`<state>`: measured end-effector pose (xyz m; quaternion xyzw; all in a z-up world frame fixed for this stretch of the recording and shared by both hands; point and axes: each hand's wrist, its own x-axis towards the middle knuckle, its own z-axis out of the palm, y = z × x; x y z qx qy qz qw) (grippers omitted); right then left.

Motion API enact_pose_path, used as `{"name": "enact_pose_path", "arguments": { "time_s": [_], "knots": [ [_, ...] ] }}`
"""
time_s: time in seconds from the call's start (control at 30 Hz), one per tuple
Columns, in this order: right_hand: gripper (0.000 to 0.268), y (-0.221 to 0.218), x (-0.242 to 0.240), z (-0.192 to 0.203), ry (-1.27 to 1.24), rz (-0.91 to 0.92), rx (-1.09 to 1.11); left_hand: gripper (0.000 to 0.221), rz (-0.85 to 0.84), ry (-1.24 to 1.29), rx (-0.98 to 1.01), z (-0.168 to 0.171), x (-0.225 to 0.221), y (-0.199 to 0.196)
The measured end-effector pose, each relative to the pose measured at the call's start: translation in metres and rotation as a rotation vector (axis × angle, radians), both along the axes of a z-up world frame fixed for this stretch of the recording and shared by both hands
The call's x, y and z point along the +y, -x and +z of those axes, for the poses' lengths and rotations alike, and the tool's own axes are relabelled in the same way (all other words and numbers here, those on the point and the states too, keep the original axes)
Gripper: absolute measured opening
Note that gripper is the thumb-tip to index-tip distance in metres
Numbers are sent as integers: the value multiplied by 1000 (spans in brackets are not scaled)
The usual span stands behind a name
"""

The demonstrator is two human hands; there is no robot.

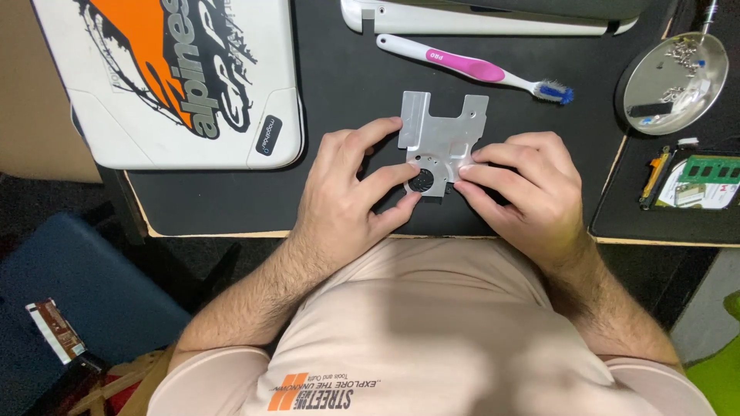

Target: The person is cleaning a laptop fan assembly by brushing off dust and then reassembling the fan into its metal housing using a small screwdriver.

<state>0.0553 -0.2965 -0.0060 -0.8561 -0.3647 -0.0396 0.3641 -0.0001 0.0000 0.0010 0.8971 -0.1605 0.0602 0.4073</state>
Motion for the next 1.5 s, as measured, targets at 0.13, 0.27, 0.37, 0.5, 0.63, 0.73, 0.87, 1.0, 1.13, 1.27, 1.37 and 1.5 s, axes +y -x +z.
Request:
{"name": "enact_pose_path", "arguments": {
  "time_s": [0.13,0.27,0.37,0.5,0.63,0.73,0.87,1.0,1.13,1.27,1.37,1.5],
  "knots": [
    [17,0,-1,-1,1,4,8,28,1,-1,-5,1,-1,-1],
    [17,0,-1,-1,1,3,2,29,2,-14,-13,0,-1,-1],
    [17,0,0,-1,0,2,0,30,4,-18,-18,0,-2,-1],
    [18,0,1,2,0,3,-1,30,8,-28,-24,1,-3,-1],
    [18,3,-2,2,11,0,1,29,8,-38,-26,0,-4,-1],
    [28,7,-2,6,96,-74,-55,31,17,-50,-34,-2,-4,-1],
    [19,13,3,15,173,18,-114,28,18,-58,-35,-1,-4,-1],
    [18,15,6,27,284,89,-135,30,29,-64,-38,-2,-6,-1],
    [16,9,14,51,414,120,-166,29,41,-67,-54,-2,-7,-1],
    [23,4,20,66,574,160,-285,26,31,-101,-59,2,-7,-1],
    [26,1,25,74,639,179,-348,25,19,-185,-67,6,-8,0],
    [26,-1,30,77,662,200,-398,21,-45,-323,-143,16,-9,-2]
  ]
}}
